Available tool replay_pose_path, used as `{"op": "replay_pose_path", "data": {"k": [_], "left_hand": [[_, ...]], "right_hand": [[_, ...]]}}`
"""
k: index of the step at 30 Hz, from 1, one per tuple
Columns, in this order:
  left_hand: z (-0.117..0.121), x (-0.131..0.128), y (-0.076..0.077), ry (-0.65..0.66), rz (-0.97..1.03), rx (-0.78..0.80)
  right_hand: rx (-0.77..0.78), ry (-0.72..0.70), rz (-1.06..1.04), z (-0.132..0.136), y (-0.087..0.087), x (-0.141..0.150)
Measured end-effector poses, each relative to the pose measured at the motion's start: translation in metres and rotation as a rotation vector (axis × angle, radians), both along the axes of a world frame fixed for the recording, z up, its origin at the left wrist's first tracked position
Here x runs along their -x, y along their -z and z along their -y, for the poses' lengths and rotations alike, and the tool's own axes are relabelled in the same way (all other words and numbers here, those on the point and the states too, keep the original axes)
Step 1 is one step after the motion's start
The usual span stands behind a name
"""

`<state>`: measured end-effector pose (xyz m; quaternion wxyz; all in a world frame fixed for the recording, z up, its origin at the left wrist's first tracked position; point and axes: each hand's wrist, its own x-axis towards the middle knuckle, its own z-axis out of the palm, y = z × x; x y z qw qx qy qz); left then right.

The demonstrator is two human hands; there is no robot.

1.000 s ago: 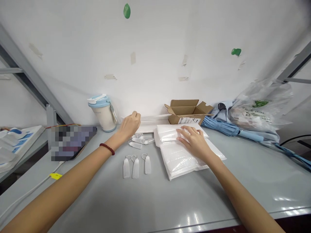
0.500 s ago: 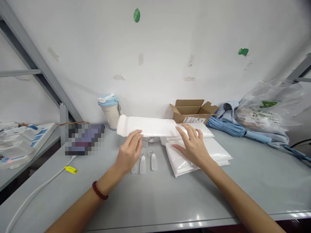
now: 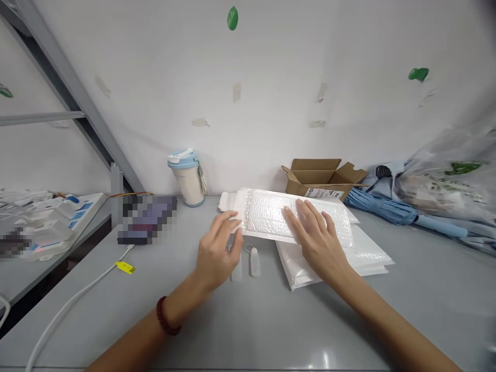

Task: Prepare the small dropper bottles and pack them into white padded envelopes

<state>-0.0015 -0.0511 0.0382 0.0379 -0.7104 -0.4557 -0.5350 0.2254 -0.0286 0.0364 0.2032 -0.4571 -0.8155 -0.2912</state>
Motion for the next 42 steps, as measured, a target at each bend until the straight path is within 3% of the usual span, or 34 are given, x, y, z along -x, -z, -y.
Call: {"op": "replay_pose_path", "data": {"k": [3, 6, 9, 18, 23, 37, 42], "left_hand": [[-0.008, 0.008, -0.006, 0.01, 0.244, 0.343], [-0.01, 0.011, -0.011, 0.217, 0.566, 0.733], [-0.009, 0.011, -0.014, 0.369, 0.696, 0.879], [0.006, -0.006, -0.012, 0.551, 0.425, 0.912], [0.013, -0.011, -0.009, 0.495, 0.312, 0.918], [0.007, -0.007, -0.007, 0.418, 0.401, 1.032], [0.001, -0.004, -0.005, 0.325, 0.374, 0.956]], "right_hand": [[0.027, -0.034, 0.021, 0.003, -0.001, 0.001], [0.048, -0.065, 0.064, 0.005, 0.0, 0.003], [0.073, -0.088, 0.084, 0.006, 0.002, 0.005], [0.158, -0.21, 0.044, 0.012, -0.005, 0.005], [0.169, -0.256, 0.025, 0.014, -0.007, 0.004], [0.098, -0.364, -0.033, 0.017, -0.007, 0.004], [0.082, -0.359, 0.005, 0.016, -0.008, 0.003]]}}
